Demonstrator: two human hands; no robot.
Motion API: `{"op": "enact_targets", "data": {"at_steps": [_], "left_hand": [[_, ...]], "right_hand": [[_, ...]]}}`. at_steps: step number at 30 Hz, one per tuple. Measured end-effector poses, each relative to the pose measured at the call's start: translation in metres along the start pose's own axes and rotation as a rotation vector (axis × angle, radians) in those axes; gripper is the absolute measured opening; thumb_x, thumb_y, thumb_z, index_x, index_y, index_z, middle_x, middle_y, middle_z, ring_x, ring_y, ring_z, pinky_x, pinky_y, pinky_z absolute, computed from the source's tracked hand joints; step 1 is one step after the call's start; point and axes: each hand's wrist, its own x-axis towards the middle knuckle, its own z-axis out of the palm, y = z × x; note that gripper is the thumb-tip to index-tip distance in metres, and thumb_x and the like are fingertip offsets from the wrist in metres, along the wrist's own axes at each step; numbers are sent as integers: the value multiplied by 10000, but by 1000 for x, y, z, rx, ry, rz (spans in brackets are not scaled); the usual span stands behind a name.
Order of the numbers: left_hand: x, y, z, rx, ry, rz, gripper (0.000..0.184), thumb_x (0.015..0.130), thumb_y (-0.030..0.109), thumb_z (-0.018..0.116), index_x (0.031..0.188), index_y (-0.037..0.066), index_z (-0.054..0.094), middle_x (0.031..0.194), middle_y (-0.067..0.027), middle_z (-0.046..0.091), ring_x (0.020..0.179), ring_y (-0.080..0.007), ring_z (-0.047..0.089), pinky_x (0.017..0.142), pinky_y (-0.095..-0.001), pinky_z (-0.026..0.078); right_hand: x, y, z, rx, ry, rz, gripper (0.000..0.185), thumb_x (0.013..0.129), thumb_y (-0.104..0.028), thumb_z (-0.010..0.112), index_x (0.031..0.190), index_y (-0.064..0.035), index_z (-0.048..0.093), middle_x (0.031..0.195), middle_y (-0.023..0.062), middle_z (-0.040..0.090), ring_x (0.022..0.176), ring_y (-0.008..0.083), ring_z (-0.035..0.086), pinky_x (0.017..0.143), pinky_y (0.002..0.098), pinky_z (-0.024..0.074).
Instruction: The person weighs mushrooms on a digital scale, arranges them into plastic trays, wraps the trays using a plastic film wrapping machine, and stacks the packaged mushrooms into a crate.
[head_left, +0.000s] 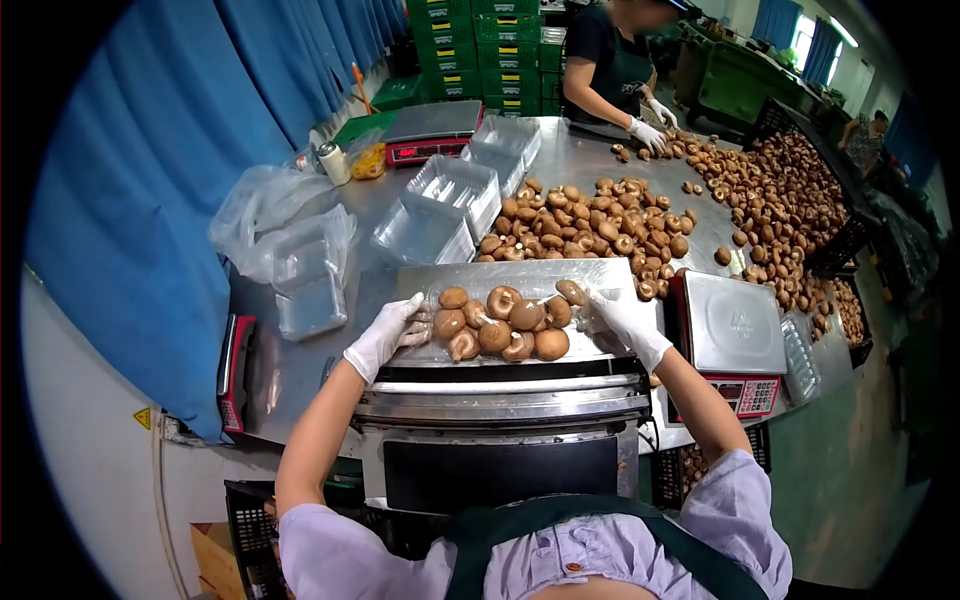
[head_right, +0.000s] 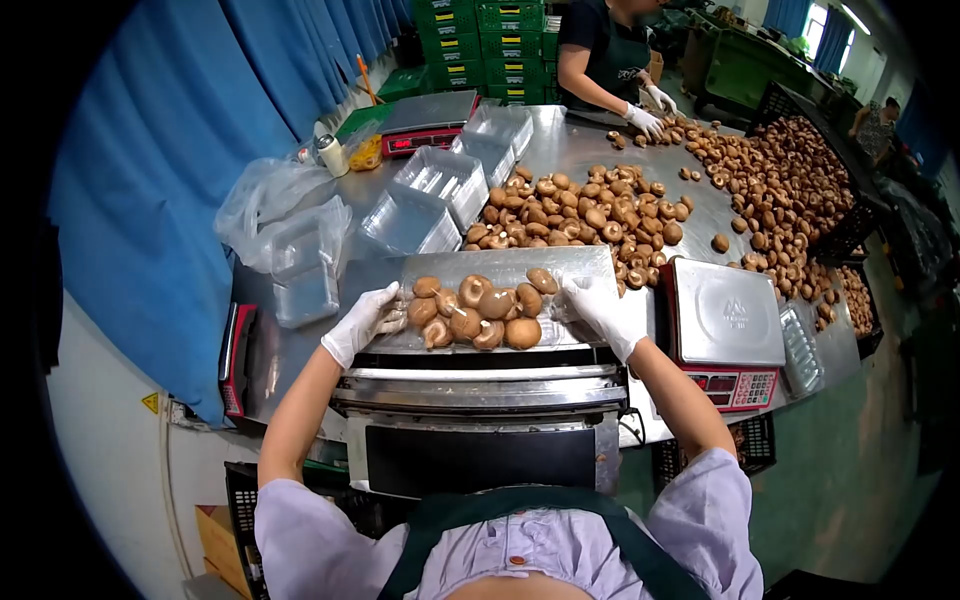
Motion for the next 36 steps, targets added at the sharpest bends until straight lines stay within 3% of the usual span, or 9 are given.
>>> {"op": "enact_targets", "data": {"at_steps": [6, 7, 10, 12, 13, 16, 25, 27, 36], "left_hand": [[-14, -4, 20, 326, 242, 127, 278, 938, 278, 536, 913, 30, 660, 705, -18, 602, 532, -98, 549, 485, -251, 478], [-15, -4, 24, 326, 242, 129, 278, 938, 278, 536, 913, 30, 660, 705, -18, 602, 532, -98, 549, 485, -251, 478], [-18, -6, 46, 611, 384, 182, 279, 955, 242, 512, 848, 14, 632, 622, -9, 527, 539, -83, 494, 496, -251, 408], [-26, -26, 39, 527, 386, 343, 281, 952, 236, 511, 833, 3, 612, 622, -33, 539, 549, -98, 506, 510, -270, 412], [-32, -37, 37, 441, 385, 494, 285, 948, 231, 510, 818, -9, 593, 622, -57, 551, 559, -114, 519, 524, -289, 416], [-126, -69, 61, 443, 429, 571, 203, 940, 146, 510, 818, -9, 557, 649, -57, 534, 596, -97, 507, 544, -288, 410], [-193, -170, 92, 421, 380, 63, 230, 929, 142, 504, 760, -8, 547, 553, -131, 556, 529, -171, 608, 491, -312, 452], [-188, -180, 88, 803, 486, 162, 267, 925, 216, 521, 773, 1, 559, 580, -165, 579, 549, -244, 626, 513, -368, 461], [-236, -171, 93, 761, 669, 197, 192, 883, 217, 594, 849, 29, 619, 658, -152, 619, 595, -267, 633, 568, -346, 484]], "right_hand": [[-39, -11, 10, -478, 226, -324, 289, 869, -268, 567, 860, 5, 664, 766, 230, 640, 758, 368, 640, 702, 417, 496], [-34, -5, 11, -552, 102, -287, 269, 904, -232, 532, 925, 11, 646, 714, 159, 648, 652, 223, 643, 631, 339, 500], [-39, -4, 17, -478, 136, -210, 261, 914, -225, 523, 912, 9, 640, 698, 164, 636, 645, 230, 633, 619, 359, 490], [-60, -3, 19, -441, 320, -548, 252, 931, -216, 515, 906, 10, 623, 682, 152, 632, 613, 229, 623, 576, 343, 479], [-92, -19, 19, -264, 263, -418, 238, 919, -184, 528, 812, 23, 577, 678, 225, 582, 667, 364, 623, 595, 409, 465], [-185, 13, 27, -539, 209, -578, 82, 922, -126, 534, 928, -45, 520, 697, 211, 588, 650, 397, 604, 542, 444, 464], [-244, 81, 54, -694, -69, -168, 115, 923, -158, 502, 889, -48, 514, 665, 254, 572, 641, 457, 577, 569, 520, 470], [-237, 69, 50, -696, -143, -131, 143, 917, -175, 490, 852, -50, 517, 670, 260, 577, 672, 456, 582, 604, 540, 467], [-262, 31, 4, -567, 13, -68, 262, 900, -258, 574, 898, -3, 635, 653, 171, 631, 568, 277, 650, 533, 356, 501]]}}
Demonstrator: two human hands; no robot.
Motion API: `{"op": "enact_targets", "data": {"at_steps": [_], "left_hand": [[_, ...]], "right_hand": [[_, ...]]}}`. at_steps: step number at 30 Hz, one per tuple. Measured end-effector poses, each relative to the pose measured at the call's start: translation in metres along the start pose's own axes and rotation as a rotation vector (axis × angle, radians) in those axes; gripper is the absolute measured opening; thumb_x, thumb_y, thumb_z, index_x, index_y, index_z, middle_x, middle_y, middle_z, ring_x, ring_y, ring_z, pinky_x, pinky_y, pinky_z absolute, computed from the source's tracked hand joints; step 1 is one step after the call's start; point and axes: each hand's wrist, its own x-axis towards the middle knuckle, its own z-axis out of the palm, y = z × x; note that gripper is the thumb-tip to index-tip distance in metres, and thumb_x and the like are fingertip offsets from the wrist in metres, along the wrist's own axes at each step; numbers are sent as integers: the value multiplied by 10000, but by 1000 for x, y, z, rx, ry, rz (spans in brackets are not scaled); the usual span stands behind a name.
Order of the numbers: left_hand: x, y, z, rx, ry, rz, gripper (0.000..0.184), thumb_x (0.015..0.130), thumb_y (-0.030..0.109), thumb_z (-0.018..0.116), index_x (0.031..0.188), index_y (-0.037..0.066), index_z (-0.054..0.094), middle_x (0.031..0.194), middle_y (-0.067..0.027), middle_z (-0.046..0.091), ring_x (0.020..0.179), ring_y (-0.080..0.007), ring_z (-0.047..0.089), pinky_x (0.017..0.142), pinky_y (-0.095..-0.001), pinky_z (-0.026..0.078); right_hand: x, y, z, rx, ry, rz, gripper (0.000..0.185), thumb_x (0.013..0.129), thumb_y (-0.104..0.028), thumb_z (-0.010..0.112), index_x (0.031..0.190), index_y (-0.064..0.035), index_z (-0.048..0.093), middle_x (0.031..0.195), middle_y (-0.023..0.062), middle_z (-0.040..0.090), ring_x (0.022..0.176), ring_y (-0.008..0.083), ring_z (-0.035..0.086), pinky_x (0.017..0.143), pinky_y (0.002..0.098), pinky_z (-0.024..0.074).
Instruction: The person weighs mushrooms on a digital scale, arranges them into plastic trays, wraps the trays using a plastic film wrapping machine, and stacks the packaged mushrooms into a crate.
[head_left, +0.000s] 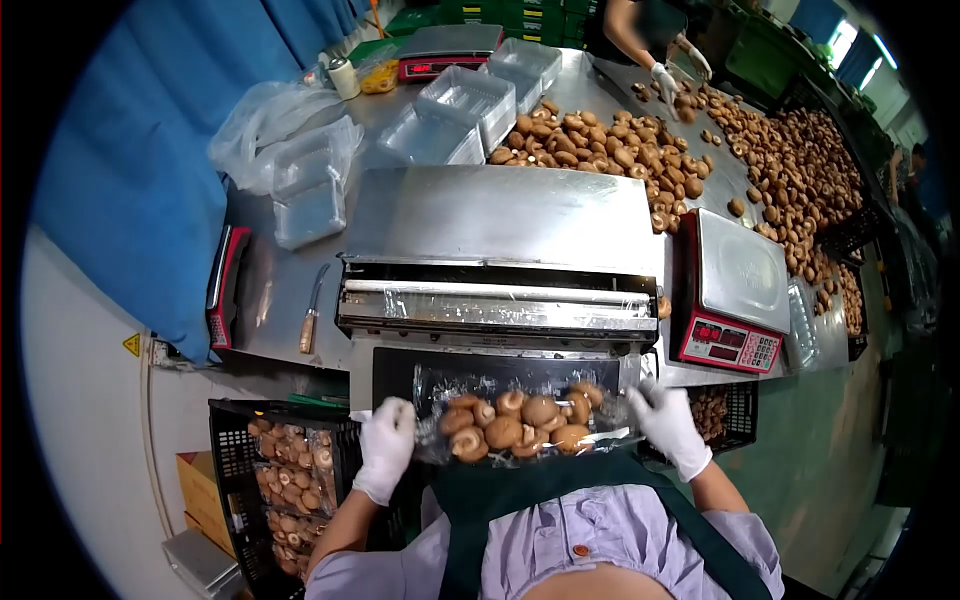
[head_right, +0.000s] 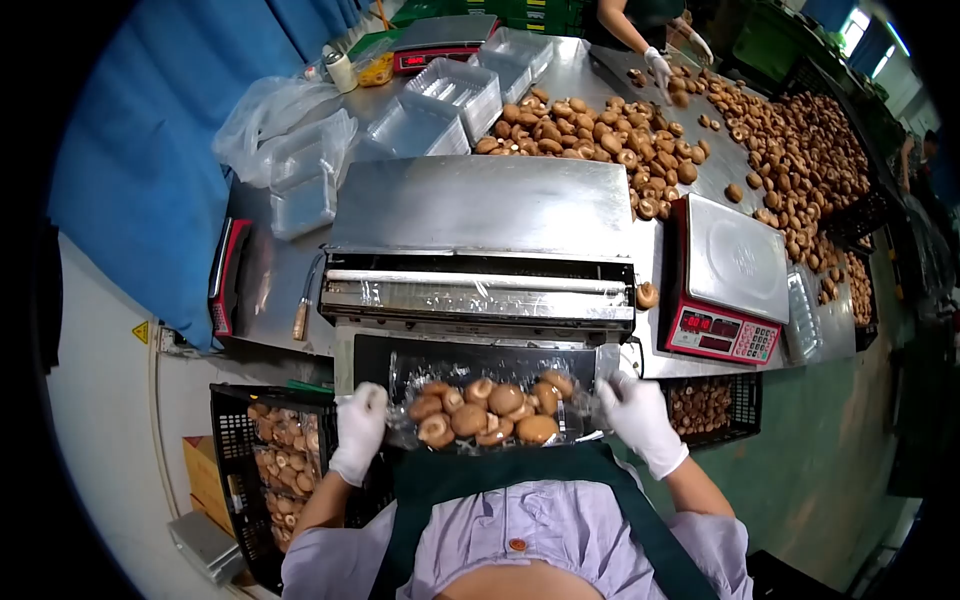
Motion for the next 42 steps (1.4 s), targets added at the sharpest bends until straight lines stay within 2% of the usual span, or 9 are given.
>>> {"op": "enact_targets", "data": {"at_steps": [4, 5, 8, 15, 21, 25, 27, 33, 42], "left_hand": [[-39, -59, 69, -883, -599, -379, 197, 837, 195, 637, 975, 55, 644, 970, -168, 660, 871, -262, 654, 767, -327, 511], [-32, -62, 79, -461, -442, 429, 266, 851, 165, 634, 1084, 39, 615, 1040, -76, 642, 904, -184, 640, 787, -290, 503], [-37, -50, 84, -215, -301, 483, 304, 866, 134, 623, 1152, 39, 586, 1016, -25, 615, 904, -110, 608, 781, -256, 504], [-34, 66, 21, -985, -1120, -151, 343, 917, 171, 559, 1213, 1, 535, 1205, -100, 571, 1076, -199, 570, 962, -278, 450], [-48, 54, 27, -1231, -1234, -285, 398, 915, 171, 553, 1268, 3, 479, 1188, -78, 549, 1044, -171, 559, 939, -269, 449], [-44, 71, 22, -838, -1049, 388, 390, 895, 117, 558, 1264, 19, 477, 1084, -54, 578, 976, -138, 563, 900, -269, 451], [-45, 69, 19, -655, -818, 689, 391, 885, 90, 560, 1262, 27, 477, 1033, -43, 592, 942, -122, 565, 881, -269, 453], [-8, 41, -21, -958, -651, -228, 300, 959, 279, 511, 1027, 3, 607, 907, -44, 624, 792, -155, 630, 738, -280, 509], [-76, 67, -34, 81, 63, 277, 361, 848, 476, 601, 840, 118, 653, 686, -107, 637, 597, -279, 638, 507, -348, 492]], "right_hand": [[-19, 55, 57, 170, -280, 80, 347, 954, -299, 509, 964, 25, 632, 679, 174, 607, 659, 205, 608, 629, 326, 482], [-17, 73, 81, 247, -235, 68, 322, 965, -281, 486, 991, 8, 625, 707, 189, 599, 727, 242, 646, 656, 329, 496], [-7, 41, 76, 723, -302, -97, 231, 961, -115, 471, 1143, 4, 552, 977, 71, 640, 824, 132, 612, 696, 277, 498], [3, -9, 43, 827, -962, -161, 207, 941, -104, 504, 1101, 5, 575, 1022, 59, 640, 836, 134, 615, 735, 266, 505], [37, -36, 23, 1501, -442, -255, 516, 959, -482, 413, 798, -37, 620, 837, 94, 614, 832, 246, 594, 797, 381, 480], [31, -84, 38, 1437, -1201, -998, 558, 955, -460, 424, 988, 44, 661, 1111, 232, 621, 1087, 435, 548, 997, 539, 352], [-5, -141, 12, 1288, -1088, -507, 390, 945, -299, 536, 1027, 64, 652, 1056, 208, 650, 1006, 347, 600, 923, 439, 439], [4, -129, 60, 1034, -1047, -421, 333, 939, -241, 547, 1021, 64, 654, 1035, 190, 656, 963, 298, 607, 880, 393, 454], [50, -64, 132, 651, -616, -235, 251, 929, -154, 563, 1012, 63, 657, 1005, 162, 665, 898, 225, 616, 816, 325, 478]]}}
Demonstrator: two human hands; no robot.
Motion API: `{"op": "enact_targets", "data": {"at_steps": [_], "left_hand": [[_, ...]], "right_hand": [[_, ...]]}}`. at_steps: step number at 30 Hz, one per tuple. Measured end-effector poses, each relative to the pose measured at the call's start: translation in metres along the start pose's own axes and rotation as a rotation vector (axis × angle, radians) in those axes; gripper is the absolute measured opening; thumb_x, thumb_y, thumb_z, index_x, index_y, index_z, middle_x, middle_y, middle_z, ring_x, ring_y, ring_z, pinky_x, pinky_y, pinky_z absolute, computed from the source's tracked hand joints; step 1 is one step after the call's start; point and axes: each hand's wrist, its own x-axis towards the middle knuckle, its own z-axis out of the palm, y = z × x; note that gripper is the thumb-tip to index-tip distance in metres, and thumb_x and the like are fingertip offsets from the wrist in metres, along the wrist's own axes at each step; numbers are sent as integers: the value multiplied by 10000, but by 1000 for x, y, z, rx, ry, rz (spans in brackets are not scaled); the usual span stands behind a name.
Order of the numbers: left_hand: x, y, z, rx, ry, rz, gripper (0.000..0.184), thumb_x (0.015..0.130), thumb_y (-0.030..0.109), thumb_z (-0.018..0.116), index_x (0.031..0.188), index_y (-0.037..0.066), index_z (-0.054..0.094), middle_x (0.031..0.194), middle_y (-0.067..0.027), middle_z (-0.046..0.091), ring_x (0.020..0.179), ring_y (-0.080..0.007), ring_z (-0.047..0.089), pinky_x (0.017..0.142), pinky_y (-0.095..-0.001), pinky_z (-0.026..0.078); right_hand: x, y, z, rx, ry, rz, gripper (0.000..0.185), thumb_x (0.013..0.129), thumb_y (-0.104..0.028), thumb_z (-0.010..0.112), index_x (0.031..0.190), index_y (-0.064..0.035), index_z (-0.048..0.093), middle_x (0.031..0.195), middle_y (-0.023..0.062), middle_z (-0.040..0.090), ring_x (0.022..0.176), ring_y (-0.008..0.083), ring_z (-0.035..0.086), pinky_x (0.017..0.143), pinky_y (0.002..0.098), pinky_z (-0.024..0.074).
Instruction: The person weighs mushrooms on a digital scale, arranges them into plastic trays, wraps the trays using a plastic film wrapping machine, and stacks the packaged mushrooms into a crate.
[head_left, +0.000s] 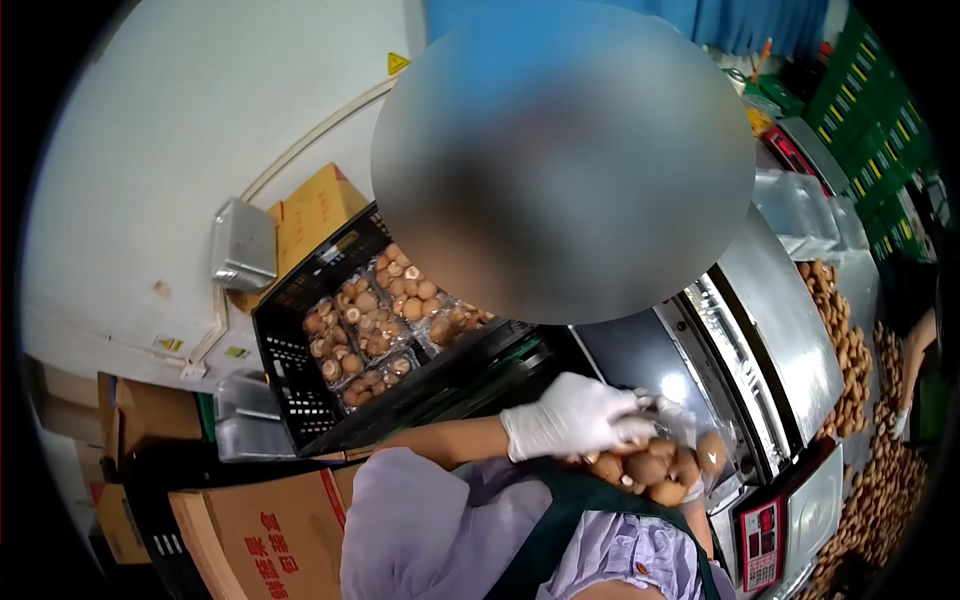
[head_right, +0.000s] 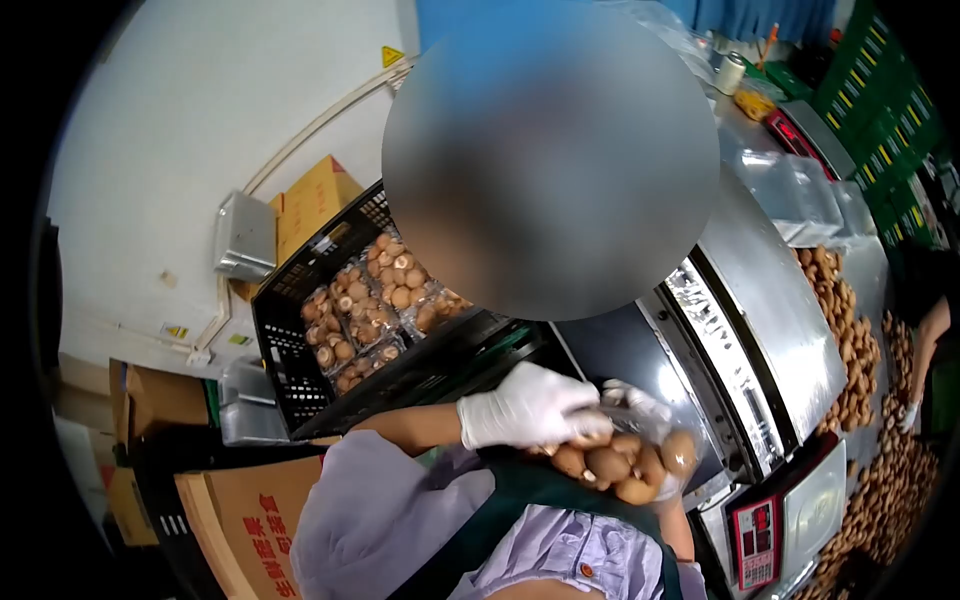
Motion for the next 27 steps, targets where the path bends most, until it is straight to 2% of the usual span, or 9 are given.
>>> {"op": "enact_targets", "data": {"at_steps": [2, 3, 4, 9, 11, 14, 19, 23, 27], "left_hand": [[-17, -45, -3, -214, 147, -235, 358, 883, 427, 581, 846, 86, 688, 669, -95, 657, 613, -233, 665, 548, -317, 517], [-26, -51, -30, -647, 116, -545, 262, 911, 299, 570, 919, 64, 686, 753, -63, 695, 634, -165, 671, 580, -281, 524], [-48, -86, -36, -742, 226, -653, 224, 923, 224, 556, 981, 44, 676, 815, -39, 698, 660, -107, 652, 600, -254, 523], [-193, -225, -104, -184, 706, -943, 428, 910, 403, 577, 918, -8, 696, 771, -45, 688, 624, -145, 608, 601, -307, 484], [-250, -249, -121, 48, 442, -1161, 514, 890, 482, 570, 888, -15, 701, 785, -106, 695, 647, -183, 624, 643, -324, 481], [-301, -266, -93, -70, 292, -1332, 567, 863, 553, 552, 880, 8, 707, 831, -200, 676, 823, -245, 661, 779, -318, 485], [-327, -297, -36, 427, -360, -1383, 709, 908, 633, 277, 1133, 70, 643, 1142, -167, 633, 1086, -323, 587, 914, -422, 444], [-282, -283, -47, 510, -429, -1579, 541, 899, 545, 438, 1100, 99, 668, 1156, -148, 635, 1116, -286, 584, 917, -434, 443], [-219, -272, -65, 615, -75, -1313, 368, 839, 396, 583, 1046, 103, 668, 1003, -168, 665, 949, -328, 636, 835, -427, 492]], "right_hand": [[21, 14, -5, -97, 57, -28, 233, 927, -135, 567, 1010, 63, 657, 998, 156, 668, 884, 209, 618, 802, 310, 483], [30, 19, -6, -139, 68, -59, 224, 926, -125, 568, 1009, 63, 658, 995, 153, 669, 876, 201, 620, 795, 302, 485], [34, 20, -4, -187, 67, -132, 198, 944, -88, 527, 1004, 41, 665, 951, 108, 672, 774, 109, 588, 725, 232, 470], [27, 22, 1, -439, 72, -351, 134, 892, -31, 560, 929, 11, 681, 933, 108, 683, 821, 179, 629, 779, 282, 489], [29, 26, 0, -553, 82, -458, 124, 872, -12, 570, 918, 12, 683, 937, 120, 684, 848, 210, 645, 802, 301, 493], [31, 24, 0, -520, 82, -393, 116, 851, 3, 581, 899, 10, 686, 921, 135, 686, 894, 245, 653, 831, 315, 491], [34, 19, 1, -468, 65, -316, 104, 855, 11, 573, 861, 17, 676, 904, 124, 687, 855, 205, 651, 807, 291, 488], [32, 14, 3, -490, 63, -348, 111, 858, -5, 571, 852, 9, 681, 904, 129, 690, 853, 215, 659, 798, 299, 497], [27, -1, 8, -636, 73, -299, 144, 872, -98, 577, 859, -12, 692, 909, 153, 690, 856, 267, 671, 788, 339, 516]]}}
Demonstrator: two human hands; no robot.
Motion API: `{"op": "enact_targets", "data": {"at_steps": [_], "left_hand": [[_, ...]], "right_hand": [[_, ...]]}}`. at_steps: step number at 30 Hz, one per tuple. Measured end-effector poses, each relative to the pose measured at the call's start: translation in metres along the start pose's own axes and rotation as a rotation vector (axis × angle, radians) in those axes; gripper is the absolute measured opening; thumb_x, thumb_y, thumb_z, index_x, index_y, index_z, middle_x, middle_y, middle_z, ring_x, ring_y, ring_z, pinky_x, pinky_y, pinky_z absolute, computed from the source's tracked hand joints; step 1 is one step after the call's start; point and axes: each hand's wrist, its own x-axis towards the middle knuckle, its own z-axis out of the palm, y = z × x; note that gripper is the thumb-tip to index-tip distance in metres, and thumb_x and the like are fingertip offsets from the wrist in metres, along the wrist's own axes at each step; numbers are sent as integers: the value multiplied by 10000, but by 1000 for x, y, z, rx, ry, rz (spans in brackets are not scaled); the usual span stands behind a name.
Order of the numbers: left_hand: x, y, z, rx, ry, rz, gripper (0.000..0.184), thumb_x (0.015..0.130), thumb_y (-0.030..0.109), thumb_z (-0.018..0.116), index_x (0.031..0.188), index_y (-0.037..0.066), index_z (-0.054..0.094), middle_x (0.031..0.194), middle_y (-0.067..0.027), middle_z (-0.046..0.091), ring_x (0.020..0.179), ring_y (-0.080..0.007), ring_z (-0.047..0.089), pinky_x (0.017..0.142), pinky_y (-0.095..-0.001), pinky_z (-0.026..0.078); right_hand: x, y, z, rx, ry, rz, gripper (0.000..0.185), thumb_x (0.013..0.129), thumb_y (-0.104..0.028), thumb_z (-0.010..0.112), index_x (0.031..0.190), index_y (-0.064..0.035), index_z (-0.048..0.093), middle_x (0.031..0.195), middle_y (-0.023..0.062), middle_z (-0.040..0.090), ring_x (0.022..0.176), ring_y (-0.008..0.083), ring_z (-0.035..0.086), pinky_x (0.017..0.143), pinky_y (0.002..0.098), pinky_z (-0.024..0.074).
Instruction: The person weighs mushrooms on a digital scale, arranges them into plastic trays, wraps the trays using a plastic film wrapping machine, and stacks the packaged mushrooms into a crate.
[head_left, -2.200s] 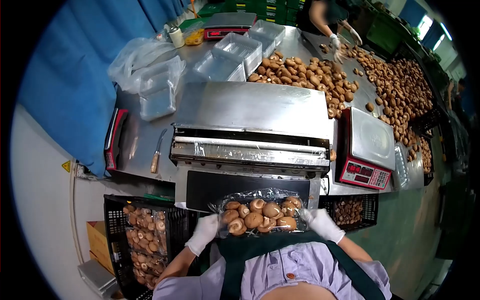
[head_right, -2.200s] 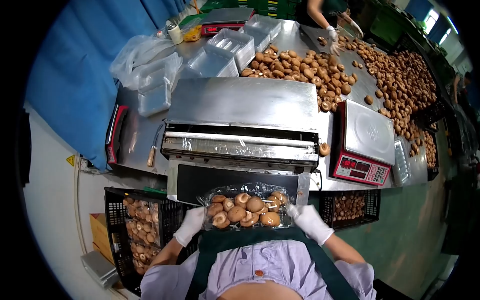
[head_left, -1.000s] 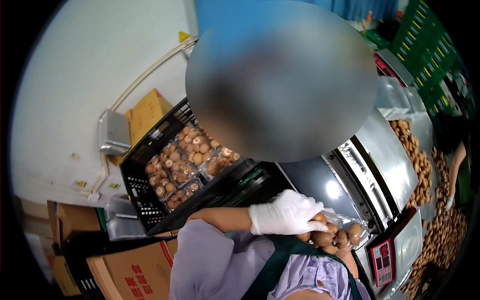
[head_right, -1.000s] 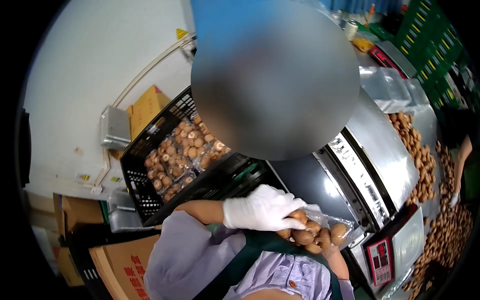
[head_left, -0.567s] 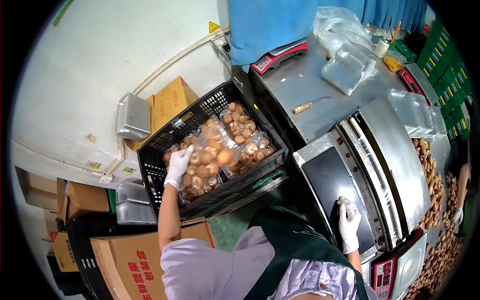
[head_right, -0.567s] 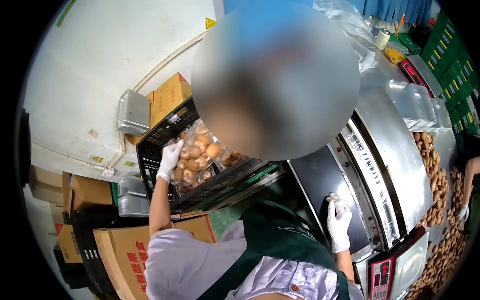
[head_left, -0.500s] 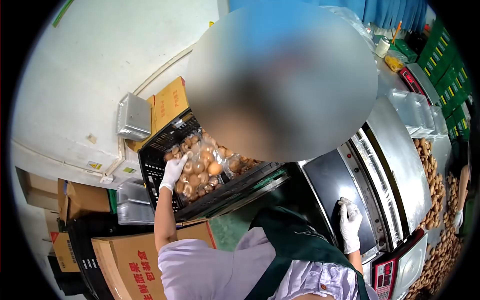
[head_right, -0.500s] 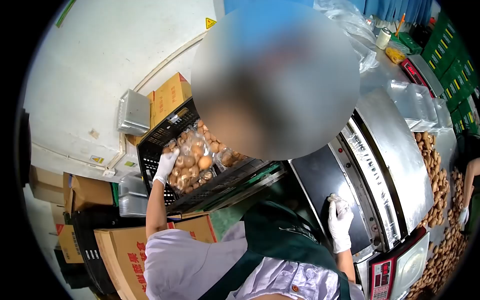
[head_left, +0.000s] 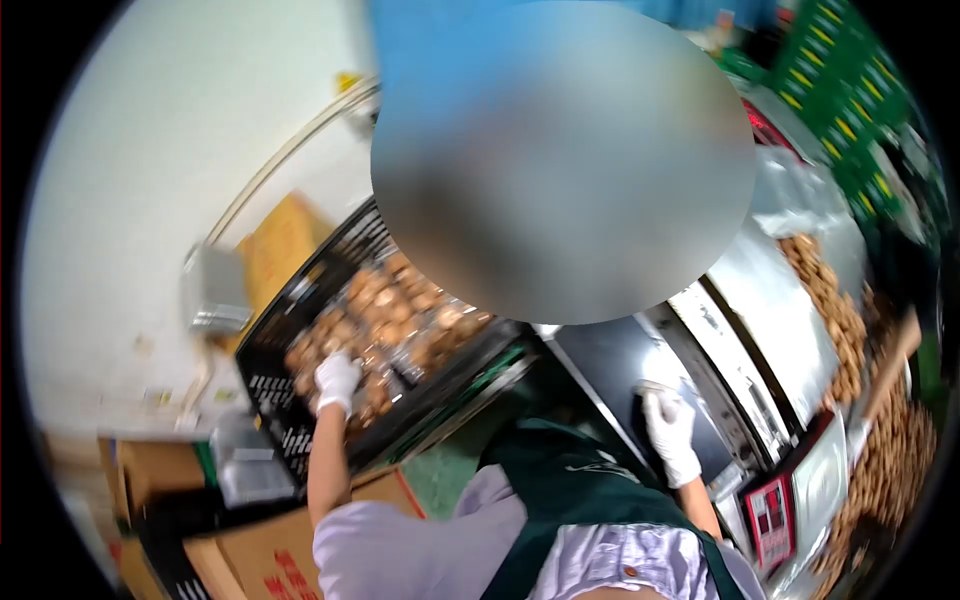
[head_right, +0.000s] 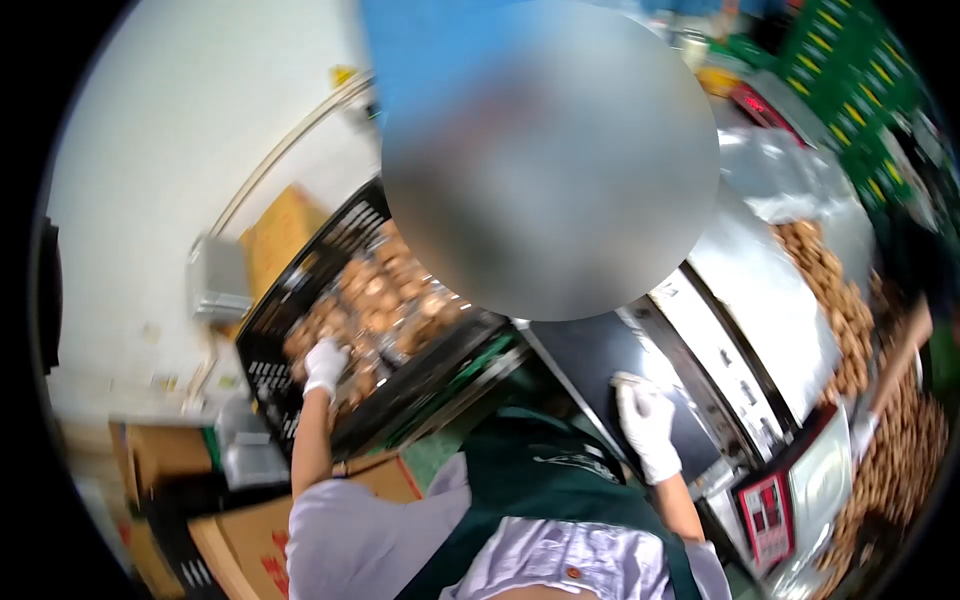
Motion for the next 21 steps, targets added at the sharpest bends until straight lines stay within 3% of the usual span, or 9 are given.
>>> {"op": "enact_targets", "data": {"at_steps": [1, 4, 6, 8, 11, 14, 16, 18, 21], "left_hand": [[3, 17, -8, -144, 130, 81, 347, 846, 368, 587, 1038, 90, 665, 977, -181, 662, 959, -343, 621, 861, -425, 476], [7, 86, -44, -640, 411, 473, 229, 879, 195, 600, 1011, 16, 654, 1001, -165, 656, 927, -310, 625, 841, -370, 481], [-14, 151, -90, -732, 417, 657, 166, 874, 90, 591, 999, -6, 646, 980, -151, 657, 903, -292, 625, 842, -349, 482], [-40, 209, -114, -864, 339, 850, 153, 876, 56, 573, 996, -7, 643, 972, -144, 655, 909, -291, 619, 839, -347, 480], [-79, 278, -128, -777, 296, 1212, 142, 826, 27, 581, 957, 11, 632, 953, -140, 650, 915, -291, 610, 842, -363, 470], [-144, 330, -136, -651, 286, 1452, 152, 784, 62, 636, 936, 51, 642, 953, -105, 659, 905, -288, 609, 817, -373, 466], [-189, 357, -136, -656, 207, 1562, 140, 778, 61, 639, 918, 60, 648, 934, -95, 663, 882, -280, 613, 797, -365, 469], [-233, 377, -128, -686, 147, 1609, 123, 777, 61, 637, 899, 65, 654, 911, -86, 667, 858, -271, 619, 780, -359, 473], [-308, 403, -113, -773, -52, 1635, 115, 774, 63, 647, 885, 67, 675, 895, -96, 678, 843, -263, 644, 767, -349, 494]], "right_hand": [[-1, -9, -3, -9, -11, 86, 166, 882, -131, 577, 882, -14, 694, 920, 155, 690, 870, 266, 671, 801, 345, 517], [-7, -4, -12, 81, 40, -123, 174, 876, -161, 597, 965, -44, 690, 981, 116, 689, 929, 254, 660, 836, 335, 516], [-21, -3, -32, 115, 114, -103, 201, 874, -179, 615, 1022, -57, 675, 1010, 105, 683, 945, 254, 655, 856, 335, 512], [-40, 5, -59, 166, 257, -39, 201, 869, -168, 626, 1028, -53, 672, 1003, 108, 684, 959, 240, 653, 856, 315, 509], [-78, 5, -121, 120, 476, 177, 213, 838, -135, 667, 1032, -49, 672, 980, 118, 684, 920, 214, 663, 815, 299, 515], [-133, 68, -172, -125, 832, 174, 174, 813, -84, 686, 980, -34, 695, 870, 88, 697, 732, 144, 665, 683, 247, 525], [-176, 83, -218, -15, 950, 357, 180, 814, -86, 684, 984, -28, 693, 865, 101, 701, 759, 132, 669, 698, 251, 524], [-232, 133, -259, -194, 1021, 517, 167, 824, -92, 676, 967, -6, 688, 879, 89, 704, 801, 115, 650, 730, 248, 506], [-313, 198, -319, -444, 1087, 756, 202, 821, -134, 667, 982, -12, 682, 892, 136, 699, 813, 181, 677, 757, 287, 514]]}}
